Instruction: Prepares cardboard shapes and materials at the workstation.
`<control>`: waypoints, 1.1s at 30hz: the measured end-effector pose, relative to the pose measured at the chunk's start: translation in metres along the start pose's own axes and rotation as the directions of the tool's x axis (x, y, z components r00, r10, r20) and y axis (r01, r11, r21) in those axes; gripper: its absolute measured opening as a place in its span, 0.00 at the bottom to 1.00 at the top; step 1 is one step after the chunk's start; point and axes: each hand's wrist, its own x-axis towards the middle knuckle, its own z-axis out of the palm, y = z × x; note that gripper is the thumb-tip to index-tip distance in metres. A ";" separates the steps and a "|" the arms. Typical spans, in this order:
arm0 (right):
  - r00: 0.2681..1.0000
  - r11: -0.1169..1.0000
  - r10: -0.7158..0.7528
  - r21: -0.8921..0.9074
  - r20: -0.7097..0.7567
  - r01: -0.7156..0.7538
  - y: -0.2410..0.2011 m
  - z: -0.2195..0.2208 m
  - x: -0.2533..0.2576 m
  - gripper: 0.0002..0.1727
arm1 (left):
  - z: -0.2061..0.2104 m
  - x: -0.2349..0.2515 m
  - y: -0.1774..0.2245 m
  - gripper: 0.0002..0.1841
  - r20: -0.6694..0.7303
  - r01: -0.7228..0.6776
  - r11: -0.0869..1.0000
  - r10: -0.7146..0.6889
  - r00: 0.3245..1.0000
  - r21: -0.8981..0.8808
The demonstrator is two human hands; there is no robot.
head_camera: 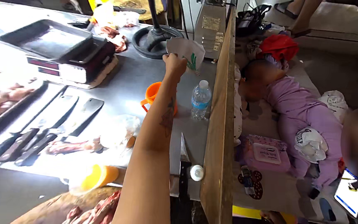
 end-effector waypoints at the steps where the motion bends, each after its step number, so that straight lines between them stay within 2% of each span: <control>1: 1.000 1.000 -0.019 0.000 0.008 0.019 0.002 0.001 0.000 0.19 | -0.015 -0.018 0.003 0.29 -0.029 -0.038 0.996 0.041 0.999 0.082; 4: 0.994 0.994 -0.110 -0.008 -0.016 0.110 0.013 0.007 -0.004 0.19 | -0.070 -0.082 0.005 0.23 -0.163 -0.153 0.943 0.208 0.964 0.296; 6: 0.983 0.984 -0.175 -0.023 -0.047 0.174 0.016 0.012 -0.017 0.19 | -0.112 -0.136 -0.002 0.21 -0.248 -0.237 0.911 0.328 0.912 0.337; 8: 0.971 0.972 -0.234 -0.015 -0.050 0.234 0.020 0.018 -0.035 0.19 | -0.156 -0.201 -0.018 0.20 -0.319 -0.290 0.907 0.384 0.866 0.305; 12: 0.931 0.931 -0.362 0.066 0.042 0.359 0.050 0.048 -0.091 0.18 | -0.224 -0.373 -0.047 0.18 -0.442 -0.291 0.943 0.333 0.833 0.160; 17: 0.871 0.885 -0.462 0.143 0.167 0.443 0.118 0.109 -0.167 0.18 | -0.271 -0.602 -0.105 0.19 -0.612 -0.258 0.959 0.275 0.741 0.117; 22: 0.839 0.892 -0.448 0.095 0.308 0.442 0.141 0.143 -0.229 0.20 | -0.336 -0.775 -0.166 0.21 -0.750 -0.090 0.996 0.056 0.659 -0.004; 25: 0.829 0.888 -0.455 0.103 0.324 0.448 0.142 0.153 -0.250 0.22 | -0.381 -0.854 -0.177 0.24 -0.840 -0.012 0.996 -0.067 0.539 -0.088; 27: 0.838 0.888 -0.458 0.182 0.296 0.421 0.139 0.163 -0.256 0.26 | -0.406 -0.893 -0.181 0.29 -0.863 -0.001 0.986 -0.148 0.482 -0.169; 29: 0.858 0.892 -0.426 0.292 0.287 0.346 0.131 0.172 -0.264 0.26 | -0.423 -0.921 -0.192 0.33 -0.845 0.001 0.963 -0.237 0.480 -0.269; 31: 0.864 0.868 -0.420 0.402 0.277 0.292 0.119 0.189 -0.277 0.23 | -0.432 -0.935 -0.211 0.32 -0.783 0.037 0.918 -0.358 0.509 -0.395; 33: 0.870 0.861 -0.415 0.424 0.266 0.281 0.098 0.212 -0.294 0.23 | -0.436 -0.937 -0.235 0.31 -0.728 0.079 0.875 -0.444 0.523 -0.477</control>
